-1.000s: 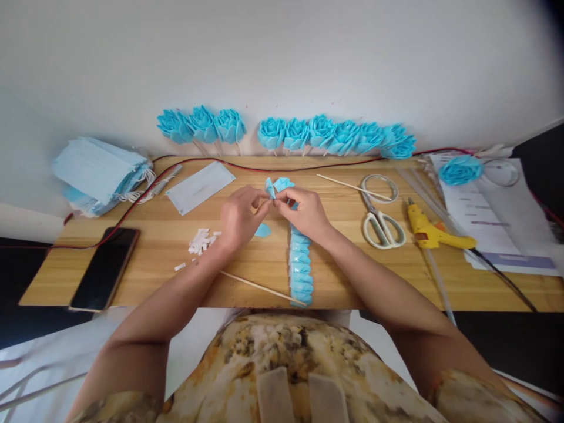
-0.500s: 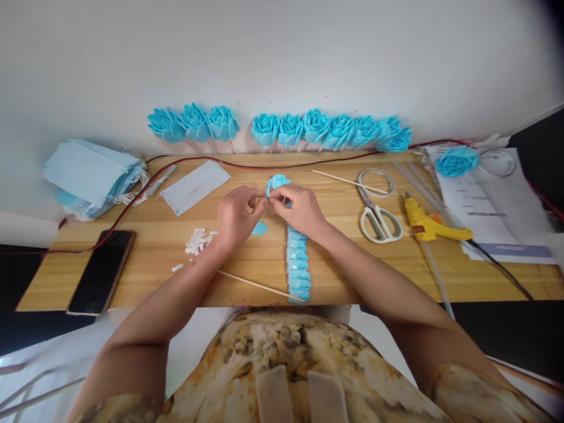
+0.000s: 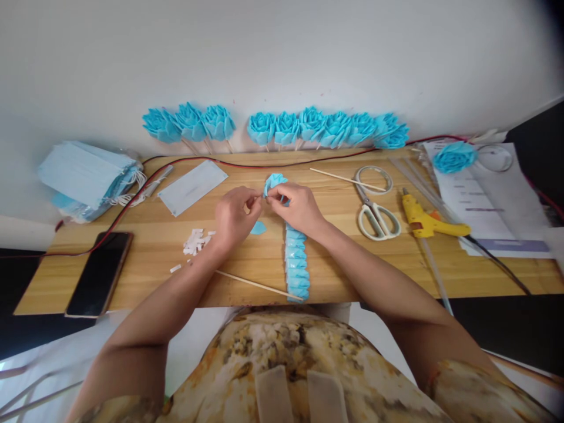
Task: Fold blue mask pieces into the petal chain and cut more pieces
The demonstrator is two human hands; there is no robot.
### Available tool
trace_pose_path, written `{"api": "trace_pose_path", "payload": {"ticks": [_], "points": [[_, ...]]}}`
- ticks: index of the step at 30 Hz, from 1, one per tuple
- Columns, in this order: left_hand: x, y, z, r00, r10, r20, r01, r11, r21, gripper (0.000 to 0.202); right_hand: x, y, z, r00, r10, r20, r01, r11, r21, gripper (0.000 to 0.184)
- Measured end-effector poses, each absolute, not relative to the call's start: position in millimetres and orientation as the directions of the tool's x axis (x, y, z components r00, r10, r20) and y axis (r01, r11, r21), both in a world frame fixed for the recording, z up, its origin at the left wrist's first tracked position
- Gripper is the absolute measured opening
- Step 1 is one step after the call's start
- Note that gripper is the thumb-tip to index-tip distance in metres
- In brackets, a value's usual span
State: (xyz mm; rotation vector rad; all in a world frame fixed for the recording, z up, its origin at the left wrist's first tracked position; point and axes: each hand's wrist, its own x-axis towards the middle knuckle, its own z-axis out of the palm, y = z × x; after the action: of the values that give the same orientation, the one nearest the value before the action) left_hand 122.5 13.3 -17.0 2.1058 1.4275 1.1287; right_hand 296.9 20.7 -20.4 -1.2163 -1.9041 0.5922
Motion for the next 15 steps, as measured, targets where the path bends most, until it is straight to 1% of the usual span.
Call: {"api": "trace_pose_path", "payload": {"ticks": [6, 12, 15], "points": [[121.7, 14.6, -19.7, 0.166, 0.892, 0.420, 0.585, -0.432, 0.687, 0.013, 296.7, 20.4, -20.1, -0.242, 0.901, 0.359, 0.540, 0.433, -0.722, 0.011], [123.3, 12.3, -15.7, 0.147, 0.923, 0.356, 0.543, -0.376, 0.751, 0.014, 297.3, 20.6, -20.7, -0.246, 0.906, 0.345, 0.552, 0.423, -0.719, 0.010], [123.6, 11.4, -13.2, 0.132, 0.931, 0.341, 0.538, -0.357, 0.764, 0.013, 297.3, 21.0, -21.6, -0.248, 0.905, 0.346, 0.552, 0.425, -0.718, 0.010]]}}
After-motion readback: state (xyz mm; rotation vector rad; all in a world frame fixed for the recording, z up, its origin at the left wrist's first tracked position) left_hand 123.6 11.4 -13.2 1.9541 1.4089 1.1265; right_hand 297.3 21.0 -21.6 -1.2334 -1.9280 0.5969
